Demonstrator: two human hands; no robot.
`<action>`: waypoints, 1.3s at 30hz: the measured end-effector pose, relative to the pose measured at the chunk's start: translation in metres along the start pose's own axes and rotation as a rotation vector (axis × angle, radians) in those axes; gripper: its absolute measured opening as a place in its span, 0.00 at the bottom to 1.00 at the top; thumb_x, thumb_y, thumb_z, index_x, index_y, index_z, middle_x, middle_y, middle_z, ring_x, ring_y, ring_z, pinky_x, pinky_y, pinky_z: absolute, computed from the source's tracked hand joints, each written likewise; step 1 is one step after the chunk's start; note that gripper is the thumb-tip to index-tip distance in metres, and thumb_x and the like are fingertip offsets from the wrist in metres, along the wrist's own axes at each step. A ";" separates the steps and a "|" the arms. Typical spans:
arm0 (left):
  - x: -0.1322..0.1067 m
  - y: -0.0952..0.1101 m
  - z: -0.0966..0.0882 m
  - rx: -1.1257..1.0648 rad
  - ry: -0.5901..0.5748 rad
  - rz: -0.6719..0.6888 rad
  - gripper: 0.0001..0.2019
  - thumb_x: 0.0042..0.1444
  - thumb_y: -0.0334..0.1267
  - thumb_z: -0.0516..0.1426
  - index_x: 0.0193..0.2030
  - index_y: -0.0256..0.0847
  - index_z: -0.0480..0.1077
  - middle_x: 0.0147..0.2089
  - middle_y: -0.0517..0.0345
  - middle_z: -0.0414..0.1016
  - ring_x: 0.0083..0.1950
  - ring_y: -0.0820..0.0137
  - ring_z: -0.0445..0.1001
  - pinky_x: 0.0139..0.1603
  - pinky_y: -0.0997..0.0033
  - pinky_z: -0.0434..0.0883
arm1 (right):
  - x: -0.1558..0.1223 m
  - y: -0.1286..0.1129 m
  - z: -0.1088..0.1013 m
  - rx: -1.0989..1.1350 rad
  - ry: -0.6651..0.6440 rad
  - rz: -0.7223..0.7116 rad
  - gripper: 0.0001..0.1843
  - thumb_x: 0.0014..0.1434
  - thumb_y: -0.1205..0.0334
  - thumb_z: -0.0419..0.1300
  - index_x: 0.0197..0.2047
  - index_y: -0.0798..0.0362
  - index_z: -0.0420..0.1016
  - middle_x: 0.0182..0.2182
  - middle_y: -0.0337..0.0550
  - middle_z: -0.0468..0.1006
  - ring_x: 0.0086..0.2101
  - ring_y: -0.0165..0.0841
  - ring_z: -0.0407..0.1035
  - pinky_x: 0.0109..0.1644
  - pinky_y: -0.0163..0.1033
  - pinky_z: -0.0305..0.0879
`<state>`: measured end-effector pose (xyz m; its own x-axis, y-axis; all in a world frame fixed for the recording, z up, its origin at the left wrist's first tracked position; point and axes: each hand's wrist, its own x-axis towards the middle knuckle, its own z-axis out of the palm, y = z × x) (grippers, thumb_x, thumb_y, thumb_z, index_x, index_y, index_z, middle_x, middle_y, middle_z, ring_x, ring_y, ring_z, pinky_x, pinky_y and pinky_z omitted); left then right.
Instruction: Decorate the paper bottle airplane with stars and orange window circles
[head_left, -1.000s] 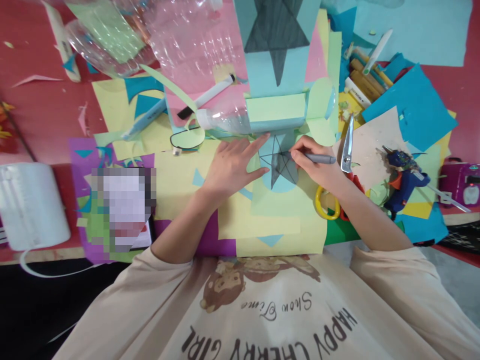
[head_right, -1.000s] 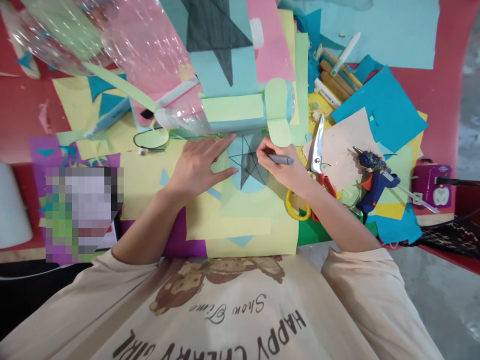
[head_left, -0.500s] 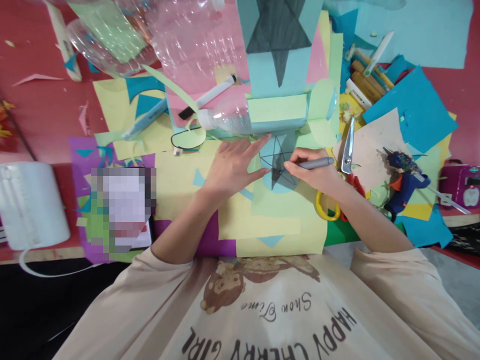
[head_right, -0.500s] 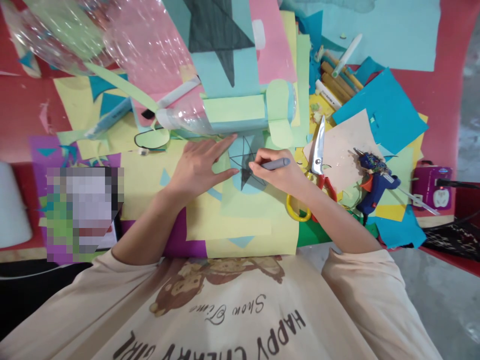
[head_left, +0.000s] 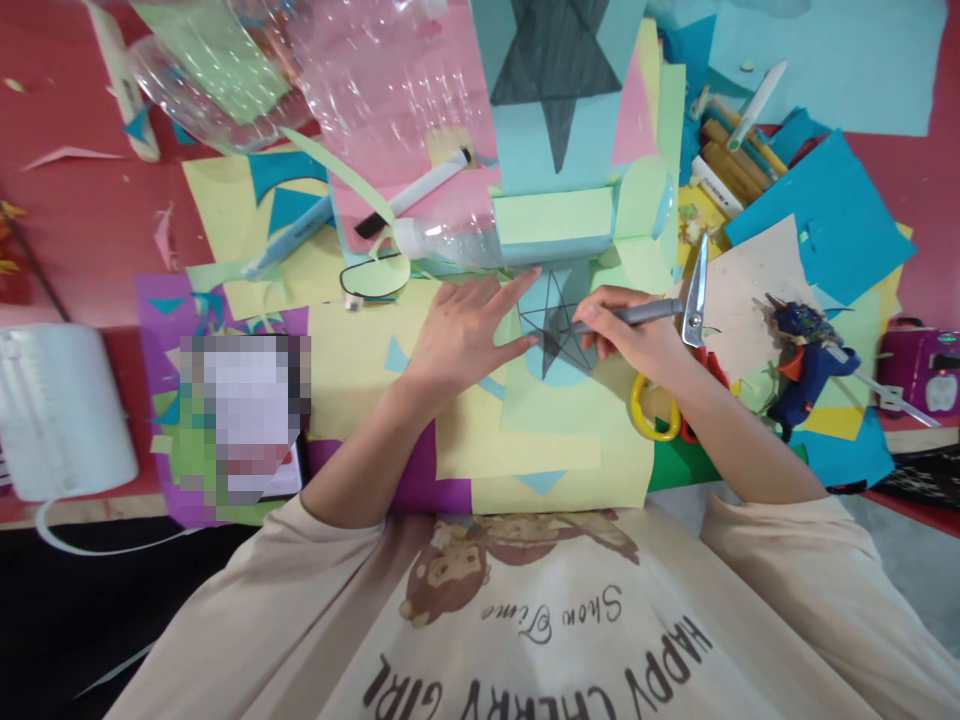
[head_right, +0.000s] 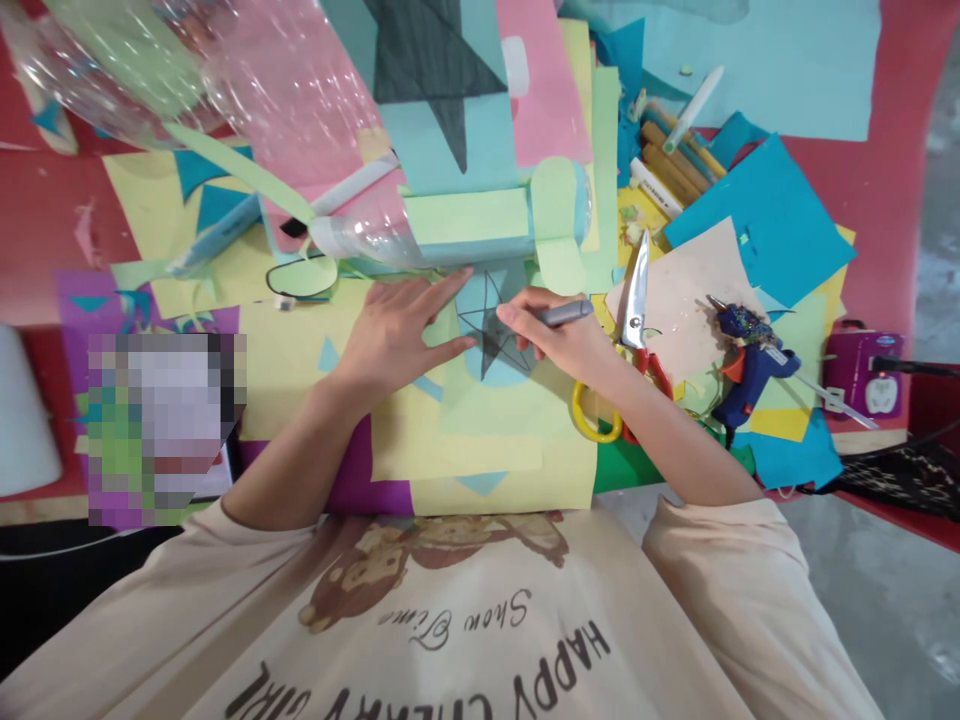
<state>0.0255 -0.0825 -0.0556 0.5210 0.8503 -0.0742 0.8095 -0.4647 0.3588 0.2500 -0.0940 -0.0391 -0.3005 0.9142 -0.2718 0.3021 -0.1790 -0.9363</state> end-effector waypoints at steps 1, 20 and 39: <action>0.000 0.000 0.000 -0.002 0.003 0.004 0.32 0.59 0.49 0.57 0.69 0.44 0.56 0.42 0.52 0.73 0.46 0.57 0.72 0.48 0.60 0.64 | 0.000 0.001 -0.001 -0.012 -0.023 -0.010 0.13 0.60 0.51 0.59 0.34 0.52 0.72 0.23 0.37 0.73 0.21 0.25 0.63 0.26 0.33 0.59; 0.000 0.001 -0.001 -0.017 -0.019 -0.016 0.32 0.59 0.48 0.57 0.69 0.44 0.56 0.42 0.52 0.72 0.45 0.58 0.71 0.48 0.60 0.63 | 0.000 -0.004 -0.004 -0.180 -0.143 0.001 0.02 0.51 0.66 0.59 0.28 0.53 0.69 0.22 0.35 0.70 0.23 0.26 0.59 0.26 0.34 0.54; 0.001 0.001 -0.003 -0.018 -0.017 -0.013 0.32 0.59 0.48 0.57 0.69 0.44 0.57 0.42 0.52 0.72 0.45 0.58 0.71 0.47 0.60 0.64 | 0.000 -0.003 -0.003 -0.196 -0.135 -0.017 0.03 0.50 0.66 0.59 0.27 0.53 0.69 0.21 0.34 0.69 0.23 0.26 0.58 0.26 0.33 0.54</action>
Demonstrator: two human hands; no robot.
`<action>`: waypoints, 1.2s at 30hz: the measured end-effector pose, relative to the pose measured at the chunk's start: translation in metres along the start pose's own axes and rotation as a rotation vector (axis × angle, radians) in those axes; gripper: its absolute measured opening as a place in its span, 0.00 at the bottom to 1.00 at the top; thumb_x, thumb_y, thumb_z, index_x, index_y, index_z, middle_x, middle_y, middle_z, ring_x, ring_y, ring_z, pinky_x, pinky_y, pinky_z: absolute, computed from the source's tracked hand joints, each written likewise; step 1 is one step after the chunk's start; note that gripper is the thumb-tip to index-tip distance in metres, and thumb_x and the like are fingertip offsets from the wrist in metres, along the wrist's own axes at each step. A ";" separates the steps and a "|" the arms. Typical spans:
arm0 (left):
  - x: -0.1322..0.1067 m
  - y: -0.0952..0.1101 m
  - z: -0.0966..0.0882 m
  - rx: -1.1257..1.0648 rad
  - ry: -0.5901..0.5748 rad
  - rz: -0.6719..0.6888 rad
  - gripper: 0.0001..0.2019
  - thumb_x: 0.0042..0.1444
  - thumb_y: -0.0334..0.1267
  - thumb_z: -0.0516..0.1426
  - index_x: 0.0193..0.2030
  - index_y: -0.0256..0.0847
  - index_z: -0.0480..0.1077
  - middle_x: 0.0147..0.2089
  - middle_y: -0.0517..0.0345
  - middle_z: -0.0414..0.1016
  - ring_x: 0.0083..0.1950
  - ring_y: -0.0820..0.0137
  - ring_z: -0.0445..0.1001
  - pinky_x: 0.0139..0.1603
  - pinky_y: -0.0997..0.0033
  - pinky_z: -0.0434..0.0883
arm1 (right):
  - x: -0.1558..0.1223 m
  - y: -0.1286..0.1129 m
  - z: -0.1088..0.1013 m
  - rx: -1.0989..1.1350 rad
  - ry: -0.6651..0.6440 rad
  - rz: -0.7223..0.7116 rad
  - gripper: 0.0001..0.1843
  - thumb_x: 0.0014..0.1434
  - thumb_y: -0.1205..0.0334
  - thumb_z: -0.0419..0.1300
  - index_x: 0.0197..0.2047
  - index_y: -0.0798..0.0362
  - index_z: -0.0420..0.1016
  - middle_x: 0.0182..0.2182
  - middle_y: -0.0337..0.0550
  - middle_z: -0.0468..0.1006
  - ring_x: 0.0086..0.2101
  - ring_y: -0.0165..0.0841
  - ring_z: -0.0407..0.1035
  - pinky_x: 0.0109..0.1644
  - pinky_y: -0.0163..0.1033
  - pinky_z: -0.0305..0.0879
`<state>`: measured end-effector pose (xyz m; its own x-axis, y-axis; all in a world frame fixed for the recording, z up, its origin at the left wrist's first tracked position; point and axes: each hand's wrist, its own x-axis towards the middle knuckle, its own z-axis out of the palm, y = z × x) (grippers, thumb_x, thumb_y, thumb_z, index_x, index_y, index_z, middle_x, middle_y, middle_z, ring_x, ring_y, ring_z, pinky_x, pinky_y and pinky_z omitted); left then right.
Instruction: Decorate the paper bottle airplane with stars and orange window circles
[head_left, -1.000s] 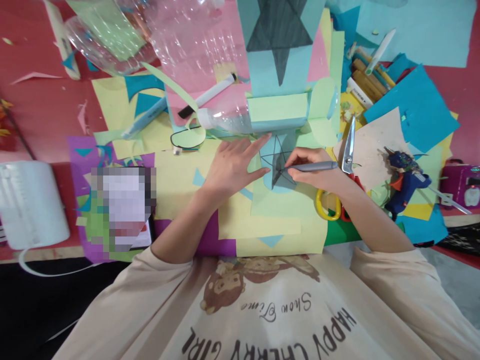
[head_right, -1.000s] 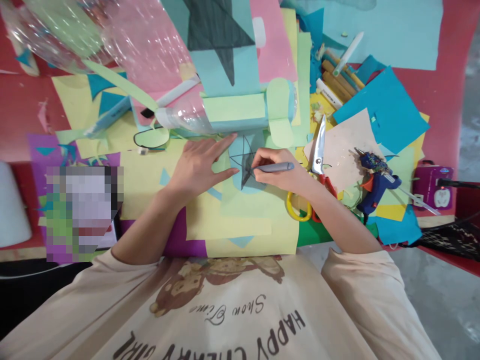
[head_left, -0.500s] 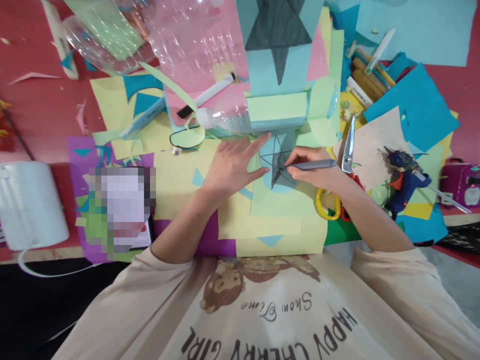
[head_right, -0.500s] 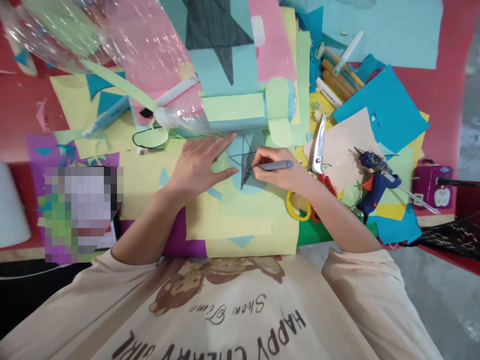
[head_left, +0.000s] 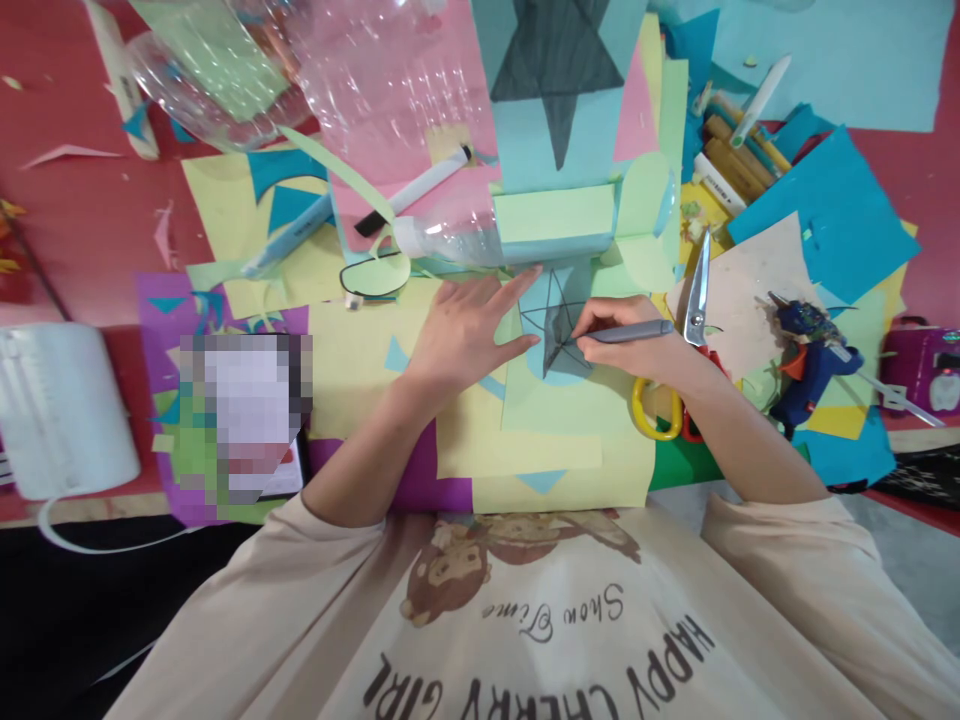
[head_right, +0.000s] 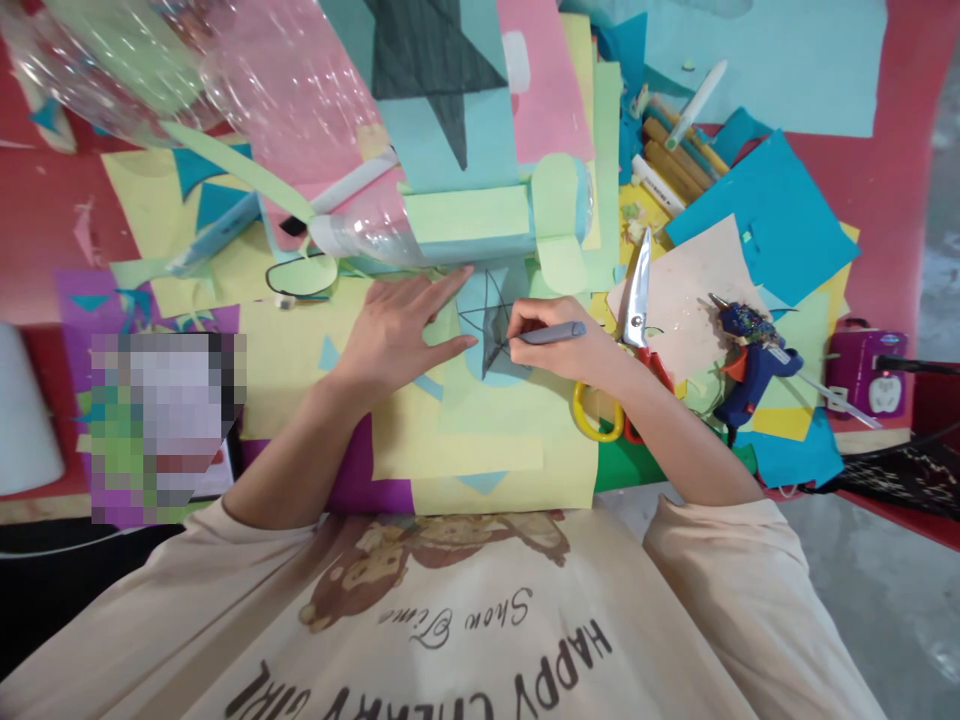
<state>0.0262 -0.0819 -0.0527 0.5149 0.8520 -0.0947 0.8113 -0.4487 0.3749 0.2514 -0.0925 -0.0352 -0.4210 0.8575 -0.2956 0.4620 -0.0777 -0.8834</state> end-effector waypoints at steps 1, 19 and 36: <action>0.000 0.000 0.000 -0.001 0.000 0.002 0.32 0.59 0.48 0.57 0.69 0.44 0.57 0.42 0.52 0.72 0.45 0.58 0.71 0.47 0.60 0.64 | 0.000 0.000 0.000 0.003 -0.002 0.000 0.03 0.50 0.66 0.59 0.26 0.53 0.68 0.21 0.34 0.69 0.23 0.26 0.59 0.27 0.33 0.54; 0.000 -0.001 0.001 0.008 -0.007 -0.002 0.32 0.59 0.48 0.57 0.69 0.44 0.56 0.42 0.53 0.71 0.46 0.58 0.71 0.48 0.60 0.63 | 0.002 0.001 0.001 -0.006 0.048 -0.036 0.03 0.50 0.67 0.59 0.27 0.54 0.68 0.20 0.32 0.68 0.22 0.24 0.58 0.26 0.32 0.53; 0.000 -0.002 0.003 0.005 0.016 0.016 0.32 0.59 0.48 0.57 0.68 0.44 0.56 0.41 0.53 0.71 0.45 0.58 0.71 0.47 0.60 0.64 | 0.004 0.002 0.002 -0.033 0.135 -0.073 0.04 0.52 0.66 0.59 0.27 0.53 0.66 0.20 0.31 0.66 0.22 0.24 0.56 0.28 0.33 0.53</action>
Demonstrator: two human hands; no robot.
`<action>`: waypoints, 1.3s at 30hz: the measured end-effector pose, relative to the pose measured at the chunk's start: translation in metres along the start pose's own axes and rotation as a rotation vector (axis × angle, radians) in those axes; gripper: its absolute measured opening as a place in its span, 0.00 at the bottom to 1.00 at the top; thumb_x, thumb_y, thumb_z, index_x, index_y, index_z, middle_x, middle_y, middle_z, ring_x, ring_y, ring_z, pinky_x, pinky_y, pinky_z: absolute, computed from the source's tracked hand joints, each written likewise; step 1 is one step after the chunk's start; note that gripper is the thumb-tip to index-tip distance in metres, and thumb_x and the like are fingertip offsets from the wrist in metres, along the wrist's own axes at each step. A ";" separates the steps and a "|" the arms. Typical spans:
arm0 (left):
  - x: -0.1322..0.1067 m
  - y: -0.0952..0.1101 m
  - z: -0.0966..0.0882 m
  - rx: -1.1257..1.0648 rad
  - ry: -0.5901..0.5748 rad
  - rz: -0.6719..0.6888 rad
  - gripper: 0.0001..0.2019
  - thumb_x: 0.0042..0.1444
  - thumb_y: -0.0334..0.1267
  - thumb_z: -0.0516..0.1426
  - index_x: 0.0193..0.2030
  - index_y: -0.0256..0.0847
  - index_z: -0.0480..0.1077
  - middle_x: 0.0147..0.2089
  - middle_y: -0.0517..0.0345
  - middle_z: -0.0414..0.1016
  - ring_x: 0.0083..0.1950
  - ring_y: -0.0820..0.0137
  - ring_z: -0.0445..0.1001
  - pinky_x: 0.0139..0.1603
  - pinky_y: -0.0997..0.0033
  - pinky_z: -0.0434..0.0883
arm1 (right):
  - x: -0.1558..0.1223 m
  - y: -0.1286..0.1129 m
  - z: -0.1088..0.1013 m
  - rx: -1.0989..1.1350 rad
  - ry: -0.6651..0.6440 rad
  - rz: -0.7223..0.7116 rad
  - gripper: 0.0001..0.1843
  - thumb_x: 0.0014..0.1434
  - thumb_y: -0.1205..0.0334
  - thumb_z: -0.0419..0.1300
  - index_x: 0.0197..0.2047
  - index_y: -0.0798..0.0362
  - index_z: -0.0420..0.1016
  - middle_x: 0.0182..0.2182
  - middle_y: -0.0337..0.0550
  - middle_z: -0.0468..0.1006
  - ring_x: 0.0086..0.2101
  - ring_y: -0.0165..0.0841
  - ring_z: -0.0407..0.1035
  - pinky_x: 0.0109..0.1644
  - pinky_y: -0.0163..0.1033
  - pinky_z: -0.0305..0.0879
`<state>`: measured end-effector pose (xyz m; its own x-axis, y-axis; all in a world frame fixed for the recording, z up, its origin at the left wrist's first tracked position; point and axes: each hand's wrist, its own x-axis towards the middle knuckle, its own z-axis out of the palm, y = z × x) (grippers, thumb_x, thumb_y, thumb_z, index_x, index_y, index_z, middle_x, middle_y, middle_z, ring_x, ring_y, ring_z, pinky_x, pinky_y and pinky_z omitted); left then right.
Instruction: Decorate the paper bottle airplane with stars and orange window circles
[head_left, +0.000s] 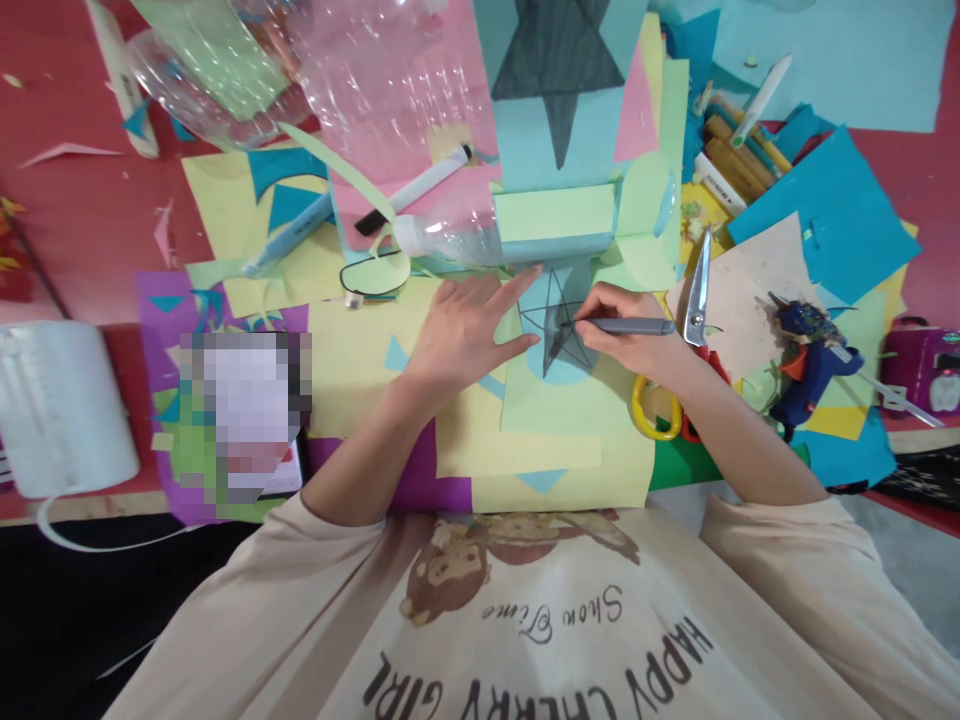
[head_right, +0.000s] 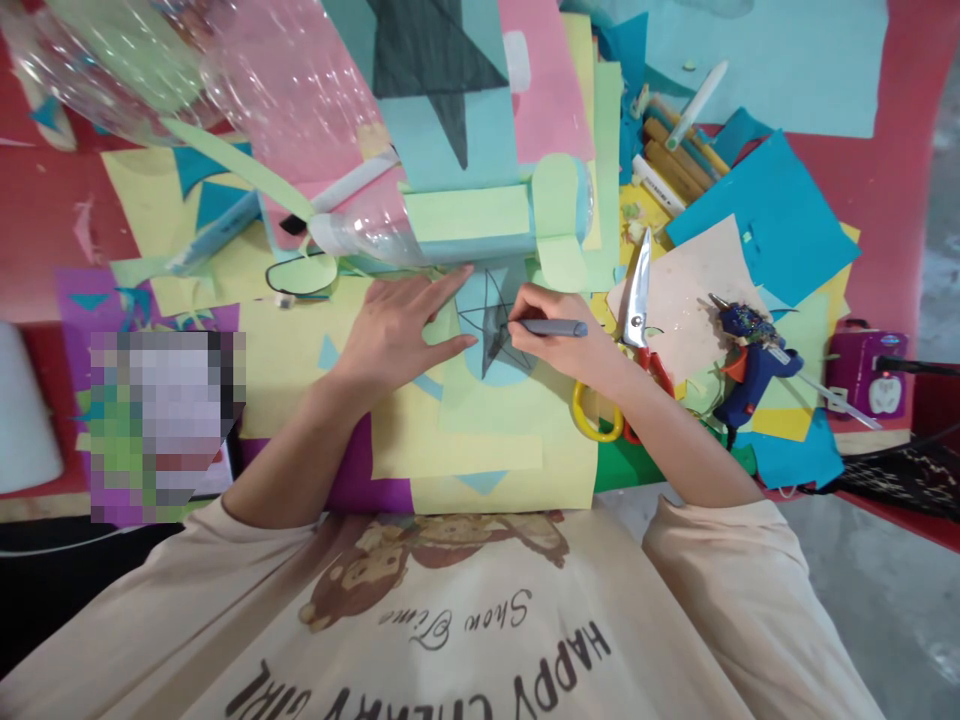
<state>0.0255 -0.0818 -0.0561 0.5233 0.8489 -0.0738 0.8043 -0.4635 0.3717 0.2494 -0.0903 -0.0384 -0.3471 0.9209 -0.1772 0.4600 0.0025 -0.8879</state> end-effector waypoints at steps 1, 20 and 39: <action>0.000 0.000 0.000 0.001 -0.003 -0.003 0.32 0.59 0.48 0.57 0.69 0.44 0.56 0.42 0.53 0.71 0.45 0.58 0.71 0.48 0.60 0.63 | 0.000 0.000 0.000 -0.003 -0.002 -0.005 0.04 0.52 0.66 0.59 0.27 0.53 0.66 0.20 0.31 0.66 0.22 0.24 0.56 0.28 0.33 0.53; -0.001 0.000 0.000 -0.001 0.001 -0.003 0.32 0.59 0.48 0.57 0.69 0.44 0.56 0.44 0.52 0.72 0.47 0.57 0.71 0.48 0.60 0.63 | -0.003 -0.005 0.006 -0.075 0.094 -0.037 0.16 0.55 0.66 0.55 0.20 0.51 0.54 0.17 0.31 0.56 0.20 0.23 0.49 0.25 0.35 0.47; 0.000 0.001 -0.001 -0.015 -0.016 -0.016 0.33 0.58 0.49 0.57 0.69 0.45 0.56 0.42 0.52 0.72 0.45 0.57 0.71 0.48 0.58 0.63 | -0.005 -0.005 0.008 -0.140 0.158 -0.045 0.16 0.54 0.66 0.55 0.20 0.51 0.52 0.16 0.31 0.54 0.21 0.24 0.46 0.24 0.35 0.46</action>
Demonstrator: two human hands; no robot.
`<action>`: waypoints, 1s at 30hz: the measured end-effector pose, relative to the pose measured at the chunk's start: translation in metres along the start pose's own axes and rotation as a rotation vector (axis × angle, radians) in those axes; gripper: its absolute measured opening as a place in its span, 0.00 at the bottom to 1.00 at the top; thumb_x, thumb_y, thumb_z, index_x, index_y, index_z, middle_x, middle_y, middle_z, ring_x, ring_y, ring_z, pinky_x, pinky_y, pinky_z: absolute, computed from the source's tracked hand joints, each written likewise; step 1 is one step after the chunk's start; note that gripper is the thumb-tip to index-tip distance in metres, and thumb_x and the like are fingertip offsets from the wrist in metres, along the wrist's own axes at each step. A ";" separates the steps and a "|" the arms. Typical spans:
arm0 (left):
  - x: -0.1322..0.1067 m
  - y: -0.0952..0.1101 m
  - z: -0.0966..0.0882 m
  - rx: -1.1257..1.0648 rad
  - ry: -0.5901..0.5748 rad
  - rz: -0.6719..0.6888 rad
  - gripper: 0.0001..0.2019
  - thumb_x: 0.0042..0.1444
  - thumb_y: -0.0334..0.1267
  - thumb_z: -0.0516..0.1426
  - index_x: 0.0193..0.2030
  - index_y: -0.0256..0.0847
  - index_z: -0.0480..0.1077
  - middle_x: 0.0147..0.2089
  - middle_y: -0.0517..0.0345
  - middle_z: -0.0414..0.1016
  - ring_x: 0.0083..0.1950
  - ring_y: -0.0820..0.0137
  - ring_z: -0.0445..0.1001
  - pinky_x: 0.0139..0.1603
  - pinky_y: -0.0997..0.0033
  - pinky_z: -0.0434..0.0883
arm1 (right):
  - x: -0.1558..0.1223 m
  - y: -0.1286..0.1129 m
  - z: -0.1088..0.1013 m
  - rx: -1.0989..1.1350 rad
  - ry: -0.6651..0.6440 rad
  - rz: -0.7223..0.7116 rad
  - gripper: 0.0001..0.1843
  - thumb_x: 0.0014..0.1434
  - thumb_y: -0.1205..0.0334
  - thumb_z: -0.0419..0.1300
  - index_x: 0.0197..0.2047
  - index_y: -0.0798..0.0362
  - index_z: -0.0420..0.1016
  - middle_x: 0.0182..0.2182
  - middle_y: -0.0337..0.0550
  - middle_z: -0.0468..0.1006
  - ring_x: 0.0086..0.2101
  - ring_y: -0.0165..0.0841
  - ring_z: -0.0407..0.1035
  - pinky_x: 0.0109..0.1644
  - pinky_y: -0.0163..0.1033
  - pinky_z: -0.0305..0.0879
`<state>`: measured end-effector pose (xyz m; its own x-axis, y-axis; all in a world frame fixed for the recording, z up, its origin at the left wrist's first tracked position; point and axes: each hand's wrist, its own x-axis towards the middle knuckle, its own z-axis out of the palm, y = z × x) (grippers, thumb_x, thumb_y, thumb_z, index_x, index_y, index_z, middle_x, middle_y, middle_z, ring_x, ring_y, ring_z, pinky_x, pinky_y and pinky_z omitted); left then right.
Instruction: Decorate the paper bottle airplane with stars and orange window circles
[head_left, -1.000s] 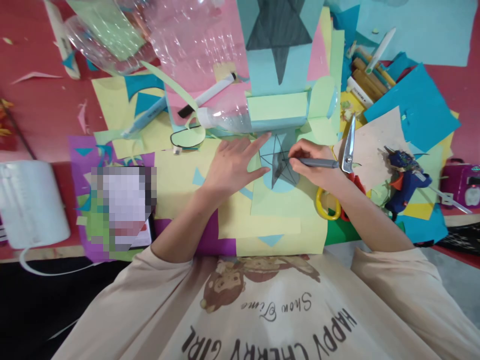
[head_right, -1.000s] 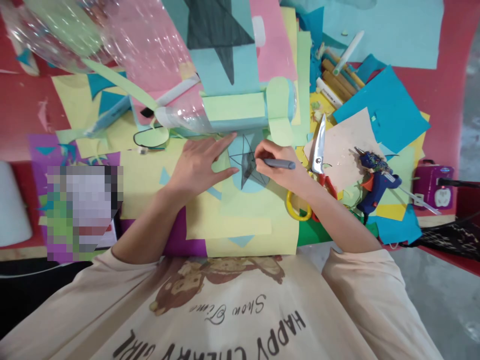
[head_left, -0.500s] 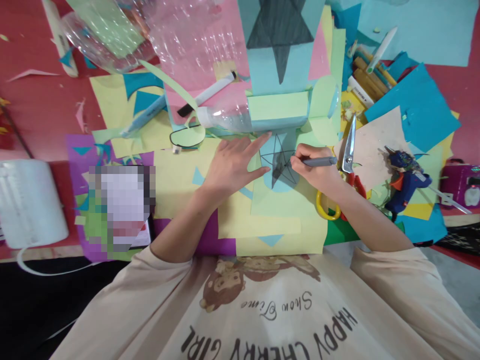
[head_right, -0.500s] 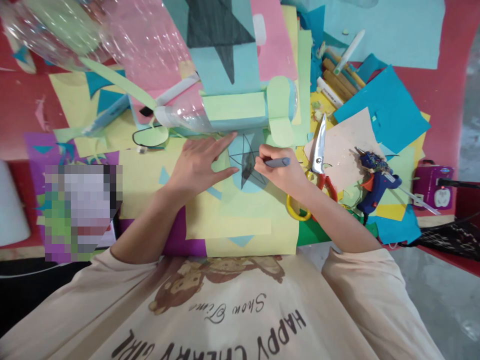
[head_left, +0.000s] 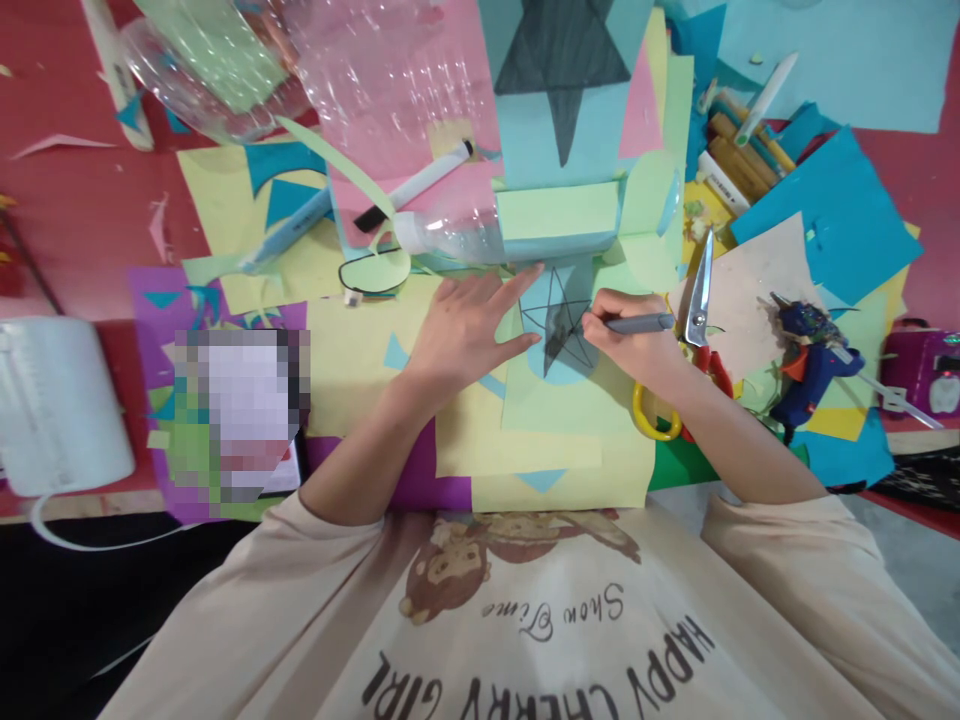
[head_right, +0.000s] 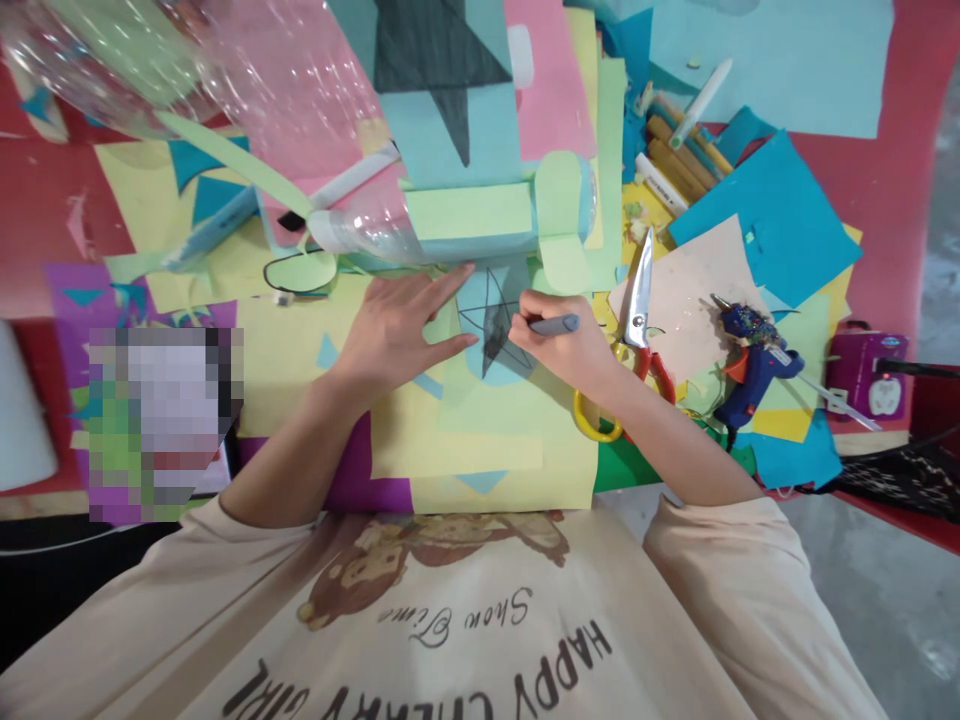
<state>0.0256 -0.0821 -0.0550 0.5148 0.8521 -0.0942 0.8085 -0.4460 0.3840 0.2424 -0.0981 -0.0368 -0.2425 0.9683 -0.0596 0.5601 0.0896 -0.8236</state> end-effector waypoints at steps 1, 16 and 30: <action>0.000 0.000 0.000 0.001 0.004 0.001 0.33 0.58 0.49 0.57 0.69 0.45 0.56 0.42 0.52 0.72 0.46 0.57 0.71 0.48 0.59 0.63 | 0.000 0.000 0.000 -0.004 0.019 0.005 0.16 0.54 0.65 0.55 0.20 0.51 0.52 0.16 0.31 0.54 0.21 0.24 0.46 0.24 0.35 0.46; 0.000 -0.001 0.001 -0.010 0.019 0.015 0.32 0.58 0.48 0.56 0.68 0.45 0.57 0.41 0.53 0.71 0.45 0.58 0.71 0.47 0.59 0.63 | 0.002 -0.001 0.000 0.069 -0.017 0.049 0.15 0.55 0.65 0.55 0.21 0.50 0.52 0.18 0.32 0.54 0.22 0.25 0.47 0.25 0.35 0.46; 0.000 -0.001 0.001 0.008 0.014 0.012 0.32 0.58 0.48 0.56 0.68 0.44 0.57 0.40 0.53 0.71 0.43 0.58 0.70 0.46 0.59 0.64 | 0.006 0.000 -0.002 0.062 0.003 0.079 0.11 0.56 0.63 0.55 0.24 0.50 0.59 0.19 0.33 0.61 0.22 0.26 0.55 0.28 0.36 0.53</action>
<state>0.0254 -0.0821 -0.0560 0.5207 0.8503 -0.0767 0.8044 -0.4586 0.3777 0.2426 -0.0915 -0.0361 -0.1970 0.9725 -0.1240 0.5271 -0.0016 -0.8498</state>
